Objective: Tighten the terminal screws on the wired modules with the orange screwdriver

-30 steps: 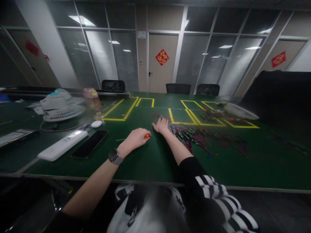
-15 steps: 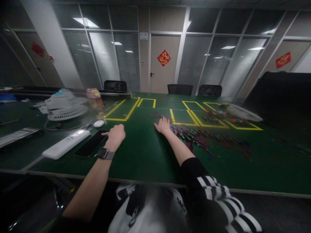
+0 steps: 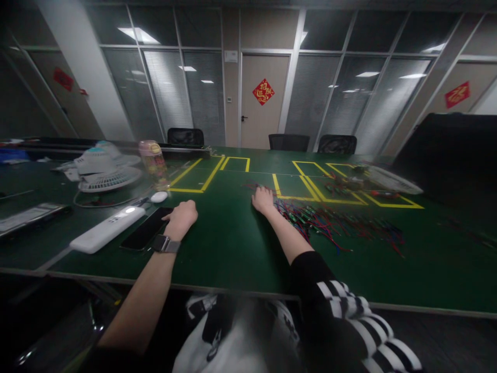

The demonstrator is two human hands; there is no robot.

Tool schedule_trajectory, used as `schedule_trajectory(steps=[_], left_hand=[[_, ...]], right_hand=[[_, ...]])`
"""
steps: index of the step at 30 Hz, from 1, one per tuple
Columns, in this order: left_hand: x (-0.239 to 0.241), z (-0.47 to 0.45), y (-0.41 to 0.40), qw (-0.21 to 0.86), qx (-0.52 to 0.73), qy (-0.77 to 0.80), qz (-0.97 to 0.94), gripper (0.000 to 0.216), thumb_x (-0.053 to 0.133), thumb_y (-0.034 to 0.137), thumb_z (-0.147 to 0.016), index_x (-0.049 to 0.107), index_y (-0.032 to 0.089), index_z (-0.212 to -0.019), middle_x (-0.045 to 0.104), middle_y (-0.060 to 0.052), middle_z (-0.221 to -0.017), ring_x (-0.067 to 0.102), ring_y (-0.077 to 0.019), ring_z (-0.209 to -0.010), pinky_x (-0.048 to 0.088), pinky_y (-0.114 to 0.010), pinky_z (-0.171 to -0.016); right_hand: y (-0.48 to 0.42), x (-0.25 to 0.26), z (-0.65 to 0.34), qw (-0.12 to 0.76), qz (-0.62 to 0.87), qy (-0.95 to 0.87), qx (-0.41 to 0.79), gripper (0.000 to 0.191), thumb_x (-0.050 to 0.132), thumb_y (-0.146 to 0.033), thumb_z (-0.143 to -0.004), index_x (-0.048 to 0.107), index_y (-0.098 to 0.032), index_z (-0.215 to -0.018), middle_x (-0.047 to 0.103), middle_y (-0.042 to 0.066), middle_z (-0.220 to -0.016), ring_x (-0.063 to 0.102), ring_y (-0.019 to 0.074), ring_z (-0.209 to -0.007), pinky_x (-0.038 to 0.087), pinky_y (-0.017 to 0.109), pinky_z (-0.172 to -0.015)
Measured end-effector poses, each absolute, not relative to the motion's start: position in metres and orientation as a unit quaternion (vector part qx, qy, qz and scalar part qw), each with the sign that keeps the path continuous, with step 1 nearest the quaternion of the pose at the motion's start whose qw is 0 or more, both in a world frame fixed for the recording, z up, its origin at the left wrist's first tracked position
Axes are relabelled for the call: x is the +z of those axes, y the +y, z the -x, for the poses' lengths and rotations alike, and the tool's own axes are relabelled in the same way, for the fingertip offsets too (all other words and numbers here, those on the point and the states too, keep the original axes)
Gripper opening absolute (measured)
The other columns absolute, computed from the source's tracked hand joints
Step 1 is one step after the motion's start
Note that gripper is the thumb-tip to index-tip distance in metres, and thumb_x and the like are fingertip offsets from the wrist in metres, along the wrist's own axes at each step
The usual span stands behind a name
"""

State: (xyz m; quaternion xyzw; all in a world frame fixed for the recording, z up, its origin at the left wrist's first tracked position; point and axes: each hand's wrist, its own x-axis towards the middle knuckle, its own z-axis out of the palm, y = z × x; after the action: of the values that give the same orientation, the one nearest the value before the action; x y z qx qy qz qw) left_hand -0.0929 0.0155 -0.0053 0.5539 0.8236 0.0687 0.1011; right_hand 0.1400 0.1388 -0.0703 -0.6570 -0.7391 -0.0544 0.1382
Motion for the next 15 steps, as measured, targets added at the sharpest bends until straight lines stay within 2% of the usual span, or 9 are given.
schedule_trajectory(steps=[6,15], left_hand=[[-0.008,0.097,0.017,0.103,0.066,0.819,-0.56,0.044,0.037,0.0,-0.078,0.06,0.01,-0.114,0.055,-0.027,-0.124,0.053,-0.0427,-0.115,0.028,-0.078,-0.087],[-0.007,0.096,0.013,0.098,0.06,0.814,-0.57,0.044,0.033,0.0,-0.079,0.06,0.009,-0.114,0.055,-0.026,-0.124,0.052,-0.0433,-0.115,0.024,-0.079,-0.089]], right_hand=[[0.14,-0.069,-0.146,0.153,0.655,-0.738,-0.061,0.034,0.038,-0.014,-0.089,0.057,-0.008,-0.117,0.057,0.021,-0.12,0.049,0.0297,-0.115,0.039,0.039,-0.094],[0.153,-0.061,-0.158,0.163,0.659,-0.734,-0.024,0.032,0.046,-0.01,-0.086,0.066,-0.012,-0.111,0.065,0.016,-0.111,0.058,0.025,-0.11,0.042,0.029,-0.094]])
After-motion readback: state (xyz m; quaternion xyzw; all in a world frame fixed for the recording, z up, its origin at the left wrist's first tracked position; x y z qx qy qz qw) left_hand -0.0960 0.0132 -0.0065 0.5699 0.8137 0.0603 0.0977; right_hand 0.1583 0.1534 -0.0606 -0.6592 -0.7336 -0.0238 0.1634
